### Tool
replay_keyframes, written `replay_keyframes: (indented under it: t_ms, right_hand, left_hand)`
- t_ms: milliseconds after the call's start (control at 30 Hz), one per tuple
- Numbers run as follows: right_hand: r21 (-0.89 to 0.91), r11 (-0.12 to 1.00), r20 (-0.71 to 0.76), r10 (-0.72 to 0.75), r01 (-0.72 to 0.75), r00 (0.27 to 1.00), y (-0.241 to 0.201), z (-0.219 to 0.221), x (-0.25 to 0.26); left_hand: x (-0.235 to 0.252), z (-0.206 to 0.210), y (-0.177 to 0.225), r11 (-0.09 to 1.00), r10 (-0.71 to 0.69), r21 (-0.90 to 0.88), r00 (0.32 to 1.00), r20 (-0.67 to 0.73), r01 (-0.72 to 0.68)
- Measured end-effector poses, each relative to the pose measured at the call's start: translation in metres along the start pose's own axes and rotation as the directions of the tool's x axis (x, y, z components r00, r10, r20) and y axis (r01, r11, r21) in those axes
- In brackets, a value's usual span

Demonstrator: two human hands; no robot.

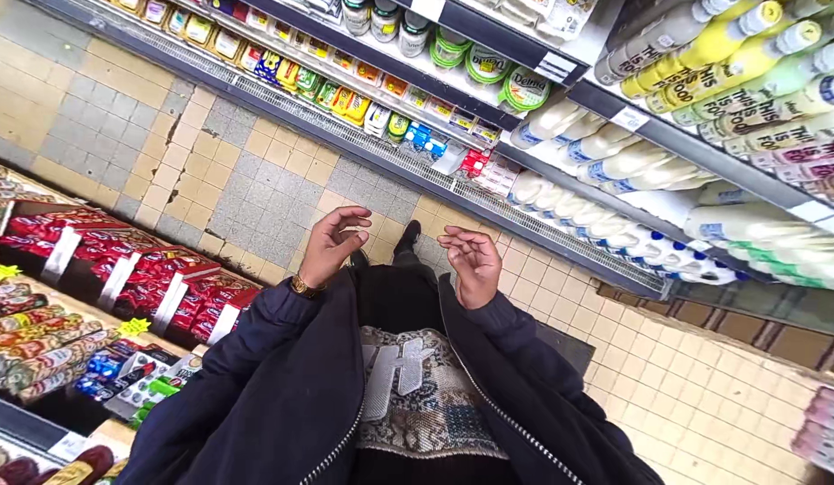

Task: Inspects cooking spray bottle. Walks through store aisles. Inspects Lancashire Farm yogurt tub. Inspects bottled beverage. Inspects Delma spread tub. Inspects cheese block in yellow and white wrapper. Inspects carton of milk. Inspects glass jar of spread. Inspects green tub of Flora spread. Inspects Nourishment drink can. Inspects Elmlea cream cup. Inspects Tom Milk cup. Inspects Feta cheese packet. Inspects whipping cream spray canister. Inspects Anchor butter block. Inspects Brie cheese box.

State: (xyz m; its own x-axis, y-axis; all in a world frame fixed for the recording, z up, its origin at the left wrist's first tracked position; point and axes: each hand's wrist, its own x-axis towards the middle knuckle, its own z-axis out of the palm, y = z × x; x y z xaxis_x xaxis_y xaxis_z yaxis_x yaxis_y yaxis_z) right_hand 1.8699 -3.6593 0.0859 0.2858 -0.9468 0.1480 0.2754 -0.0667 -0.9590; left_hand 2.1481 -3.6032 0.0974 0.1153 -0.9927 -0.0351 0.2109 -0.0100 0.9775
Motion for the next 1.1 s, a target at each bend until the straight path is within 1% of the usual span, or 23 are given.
replay_keyframes:
  t_ms: [200, 467, 633, 867, 967, 1100]
  right_hand:
    - [-0.006, 1.0, 0.039, -0.023, 0.024, 0.999, 0.005, 0.032, -0.035]
    - [-0.023, 1.0, 0.052, -0.016, 0.017, 0.999, 0.009, 0.057, -0.064]
    - [-0.045, 0.999, 0.064, 0.02, -0.017, 0.998, 0.012, 0.067, -0.071]
    - [-0.054, 0.998, 0.107, 0.046, -0.04, 0.993, 0.014, 0.081, -0.064]
    - [-0.058, 0.995, 0.124, 0.082, -0.075, 0.989, 0.018, 0.086, -0.059]
    - [-0.065, 0.988, 0.128, 0.145, -0.138, 0.981, 0.031, 0.087, -0.049]
  left_hand:
    - [-0.033, -0.003, -0.003, 1.0, 0.021, -0.023, 0.994, 0.111, -0.019]
    - [-0.06, -0.016, -0.008, 0.998, 0.022, -0.061, 0.991, 0.131, -0.014]
    - [-0.069, -0.023, -0.012, 0.997, 0.017, -0.076, 0.992, 0.128, -0.007]
    - [-0.075, -0.033, -0.014, 0.997, 0.002, -0.081, 0.996, 0.084, 0.005]
    - [-0.073, -0.039, -0.016, 0.996, 0.0, -0.088, 0.998, 0.062, 0.006]
    - [-0.067, -0.046, -0.029, 0.993, -0.023, -0.113, 1.0, 0.019, 0.025]
